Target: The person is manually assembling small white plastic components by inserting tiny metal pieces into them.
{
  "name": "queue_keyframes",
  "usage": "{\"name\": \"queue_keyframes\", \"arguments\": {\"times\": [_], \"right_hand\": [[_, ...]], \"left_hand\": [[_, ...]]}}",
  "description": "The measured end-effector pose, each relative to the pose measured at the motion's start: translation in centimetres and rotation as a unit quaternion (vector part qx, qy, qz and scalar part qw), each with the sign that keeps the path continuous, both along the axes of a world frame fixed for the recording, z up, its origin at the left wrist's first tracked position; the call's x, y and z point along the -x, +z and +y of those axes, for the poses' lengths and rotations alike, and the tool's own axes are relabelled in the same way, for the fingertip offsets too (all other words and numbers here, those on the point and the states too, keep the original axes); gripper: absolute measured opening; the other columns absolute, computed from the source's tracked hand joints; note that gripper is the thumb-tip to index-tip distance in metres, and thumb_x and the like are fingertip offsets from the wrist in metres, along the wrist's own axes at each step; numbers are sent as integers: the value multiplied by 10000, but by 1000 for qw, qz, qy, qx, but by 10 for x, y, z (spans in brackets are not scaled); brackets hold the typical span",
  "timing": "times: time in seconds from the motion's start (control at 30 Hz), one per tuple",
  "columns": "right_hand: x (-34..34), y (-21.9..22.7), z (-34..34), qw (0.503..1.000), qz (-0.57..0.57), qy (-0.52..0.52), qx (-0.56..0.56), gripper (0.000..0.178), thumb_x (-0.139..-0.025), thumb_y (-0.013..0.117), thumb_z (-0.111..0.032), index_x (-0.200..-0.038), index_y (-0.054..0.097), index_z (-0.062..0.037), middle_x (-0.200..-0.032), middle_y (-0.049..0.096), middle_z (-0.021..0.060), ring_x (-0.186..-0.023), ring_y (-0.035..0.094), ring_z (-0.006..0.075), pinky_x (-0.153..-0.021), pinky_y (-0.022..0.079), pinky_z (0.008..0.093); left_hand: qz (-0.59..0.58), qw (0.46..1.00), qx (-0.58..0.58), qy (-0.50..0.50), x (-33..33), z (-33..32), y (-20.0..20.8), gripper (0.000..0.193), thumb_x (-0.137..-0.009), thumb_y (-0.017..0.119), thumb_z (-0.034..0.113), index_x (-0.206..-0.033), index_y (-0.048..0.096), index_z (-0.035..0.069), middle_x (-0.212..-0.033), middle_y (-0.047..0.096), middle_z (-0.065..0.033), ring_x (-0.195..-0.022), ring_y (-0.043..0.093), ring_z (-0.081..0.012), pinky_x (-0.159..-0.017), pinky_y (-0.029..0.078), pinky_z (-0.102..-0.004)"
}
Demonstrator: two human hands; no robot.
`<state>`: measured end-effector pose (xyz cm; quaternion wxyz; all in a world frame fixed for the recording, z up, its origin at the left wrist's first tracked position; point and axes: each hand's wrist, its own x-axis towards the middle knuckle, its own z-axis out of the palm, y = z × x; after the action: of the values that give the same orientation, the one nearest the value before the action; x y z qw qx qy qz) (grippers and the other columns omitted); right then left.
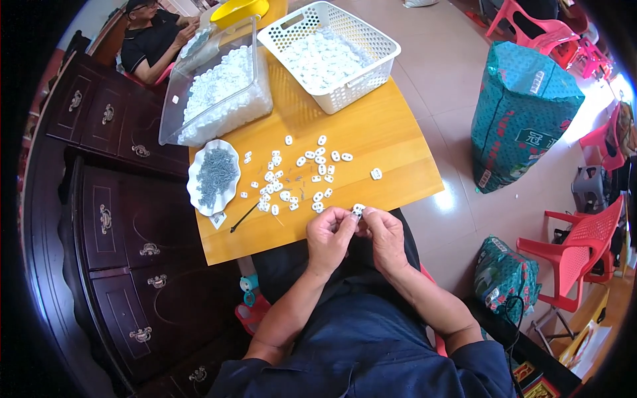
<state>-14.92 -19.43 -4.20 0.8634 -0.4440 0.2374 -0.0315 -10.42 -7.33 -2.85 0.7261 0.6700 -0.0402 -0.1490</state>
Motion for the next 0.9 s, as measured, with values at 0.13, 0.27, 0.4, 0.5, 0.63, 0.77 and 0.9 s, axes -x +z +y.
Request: {"name": "queue_keyframes", "arguments": {"times": [0.13, 0.27, 0.4, 0.5, 0.63, 0.77, 0.9], "right_hand": [[1, -1, -1, 1000, -8, 3, 10, 271, -1037, 599, -228, -999, 744, -2, -834, 699, 15, -763, 626, 85, -726, 502, 244], [0, -2, -2, 1000, -5, 9, 9, 275, -1036, 601, -229, -973, 744, -3, -831, 698, 12, -755, 616, 79, -721, 497, 243], [0, -1, -3, 1000, -8, 9, 8, 275, -1036, 603, -228, -959, 743, -5, -826, 695, 10, -750, 610, 76, -720, 493, 241], [0, -2, -4, 1000, -15, 16, 11, 274, -1036, 602, -229, -961, 745, -7, -829, 700, 10, -757, 617, 76, -723, 492, 237], [0, 1, -4, 1000, -14, 17, 11, 272, -1040, 598, -228, -966, 745, -11, -840, 709, 11, -767, 627, 75, -729, 493, 237], [1, 2, -2, 1000, -10, 14, 5, 273, -1044, 590, -225, -970, 744, -12, -839, 709, 12, -763, 631, 78, -733, 499, 240], [1, 1, -2, 1000, -13, 17, 8, 275, -1046, 585, -223, -973, 744, -11, -837, 707, 11, -760, 633, 82, -736, 505, 240]], "left_hand": [[9, 1000, -13, -11, 0, 0, 2, 79, -973, 674, 32, -916, 653, -19, -798, 695, -30, -675, 635, -51, -615, 506, -195], [-15, 1000, -19, -15, -1, 1, -1, 91, -978, 683, 51, -926, 657, -19, -777, 686, -21, -641, 611, -37, -561, 478, -187], [-28, 997, -45, -48, -2, 7, -3, 89, -995, 674, 90, -948, 662, 15, -807, 693, -5, -658, 583, -19, -584, 460, -173], [-43, 996, -55, -52, -2, 9, -2, 82, -993, 674, 83, -949, 663, 14, -819, 698, -7, -666, 586, -19, -596, 464, -172], [-13, 998, -36, -40, -3, 7, 1, 90, -984, 676, 70, -928, 657, 2, -782, 689, -14, -601, 565, -18, -516, 437, -180], [-10, 1000, -21, -19, -1, 4, 1, 93, -975, 670, 43, -899, 649, -6, -759, 684, -20, -570, 567, -20, -471, 426, -185], [-2, 1000, -11, -13, 0, 3, 1, 83, -971, 667, 30, -899, 650, -7, -768, 686, -19, -610, 589, -25, -524, 452, -183]]}}
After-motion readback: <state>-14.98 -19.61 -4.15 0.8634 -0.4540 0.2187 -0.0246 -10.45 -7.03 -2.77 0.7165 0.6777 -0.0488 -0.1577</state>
